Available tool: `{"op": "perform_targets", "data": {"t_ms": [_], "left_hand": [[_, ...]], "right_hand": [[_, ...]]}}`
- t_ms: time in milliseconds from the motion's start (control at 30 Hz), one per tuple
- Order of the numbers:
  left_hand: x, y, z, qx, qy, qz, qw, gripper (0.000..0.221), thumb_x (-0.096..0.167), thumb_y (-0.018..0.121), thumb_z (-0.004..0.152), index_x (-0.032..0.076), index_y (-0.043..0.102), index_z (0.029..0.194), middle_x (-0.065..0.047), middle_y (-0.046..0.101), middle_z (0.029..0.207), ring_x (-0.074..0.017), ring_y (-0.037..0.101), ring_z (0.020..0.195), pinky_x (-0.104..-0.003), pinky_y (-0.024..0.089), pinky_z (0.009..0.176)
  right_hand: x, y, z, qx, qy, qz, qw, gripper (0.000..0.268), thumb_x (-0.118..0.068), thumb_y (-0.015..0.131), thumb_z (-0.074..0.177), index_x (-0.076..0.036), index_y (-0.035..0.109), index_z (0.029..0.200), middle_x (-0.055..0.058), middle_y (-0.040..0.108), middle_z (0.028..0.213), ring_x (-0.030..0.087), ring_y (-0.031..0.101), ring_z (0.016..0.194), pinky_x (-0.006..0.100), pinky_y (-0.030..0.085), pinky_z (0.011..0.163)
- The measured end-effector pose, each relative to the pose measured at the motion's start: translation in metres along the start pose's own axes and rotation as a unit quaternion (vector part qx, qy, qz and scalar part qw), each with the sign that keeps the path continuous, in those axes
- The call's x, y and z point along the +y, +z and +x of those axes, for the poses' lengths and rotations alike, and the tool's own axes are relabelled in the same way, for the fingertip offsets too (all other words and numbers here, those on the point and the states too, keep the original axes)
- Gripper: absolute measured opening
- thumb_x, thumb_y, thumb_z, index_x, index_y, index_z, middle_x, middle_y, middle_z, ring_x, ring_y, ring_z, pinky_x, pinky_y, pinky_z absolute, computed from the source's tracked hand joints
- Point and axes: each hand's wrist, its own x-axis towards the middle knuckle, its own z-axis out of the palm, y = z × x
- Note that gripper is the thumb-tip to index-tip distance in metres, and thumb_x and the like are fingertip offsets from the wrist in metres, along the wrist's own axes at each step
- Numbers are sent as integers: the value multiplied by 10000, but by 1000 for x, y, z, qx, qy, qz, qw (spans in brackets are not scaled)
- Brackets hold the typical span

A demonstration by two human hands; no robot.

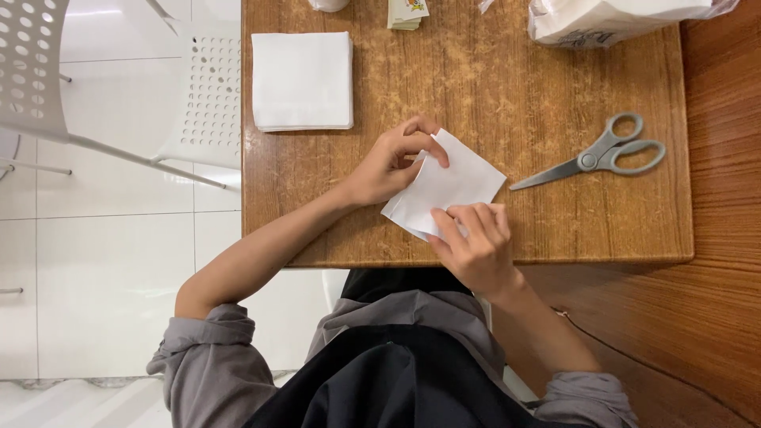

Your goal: Cutting napkins into smaller squares and stacking them.

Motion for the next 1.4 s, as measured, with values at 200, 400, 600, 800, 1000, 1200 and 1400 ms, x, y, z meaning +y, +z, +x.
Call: {"op": "perform_targets", "data": {"t_ms": [200, 400, 600, 800, 1000, 1200, 1400], "left_hand": [[0, -5, 0, 35, 40, 3, 999, 265, -128, 535, 923, 43, 732, 967, -107, 552, 987, -158, 605, 937, -356, 599, 784], [21, -12, 1, 57, 142, 24, 988, 353, -226, 496, 866, 15, 738, 953, -162, 625, 1018, -245, 618, 936, -375, 579, 772], [-15, -7, -4, 137, 212, 107, 962, 398, 71, 365, 1068, 61, 495, 1445, -191, 637, 1221, -304, 681, 1071, -462, 562, 885], [-27, -2, 1, 115, 159, 127, 972, 732, -29, 535, 1008, 45, 125, 1610, -224, 391, 1561, -408, 482, 1396, -536, 395, 1149], [-46, 0, 1, 121, 95, 221, 963, 693, -147, 513, 923, -13, 220, 1536, -249, 499, 1416, -464, 543, 1283, -581, 445, 1070], [-1, -37, 7, 134, 104, 232, 958, 769, -229, 565, 838, 27, 194, 1461, -331, 591, 1334, -401, 743, 990, -429, 749, 801], [42, -104, -4, 294, 80, 399, 865, 586, -197, 639, 870, 39, 395, 1347, -94, 631, 846, -118, 520, 544, -231, 390, 387]], "right_hand": [[35, -22, 23, 20, 205, 176, 963, 520, -330, 632, 1012, 46, 457, 1324, 249, 388, 1305, 455, 417, 1245, 582, 426, 1002], [47, -41, 45, -33, 381, 504, 774, 765, 12, 697, 918, -10, 221, 1516, 236, 491, 1204, 362, 543, 1148, 492, 445, 1064], [62, -13, 36, 61, 361, 464, 806, 207, 28, 720, 970, 68, 555, 1088, 104, 622, 957, 152, 656, 897, 276, 557, 799], [78, 11, 41, 62, 319, 451, 831, 139, 73, 677, 994, 55, 564, 1073, 151, 623, 978, 214, 669, 890, 319, 585, 773], [65, 18, 41, -36, 307, 437, 845, 345, 153, 575, 933, 71, 427, 1233, 207, 536, 1054, 393, 643, 970, 485, 585, 811], [53, 10, 93, -123, 399, 435, 798, 377, 43, 520, 996, 56, 388, 1350, 200, 578, 1136, 302, 654, 977, 338, 659, 845], [41, 69, 152, -82, 308, 489, 812, 307, 129, 640, 906, 78, 527, 1186, 233, 691, 1047, 298, 735, 898, 278, 679, 761]]}}
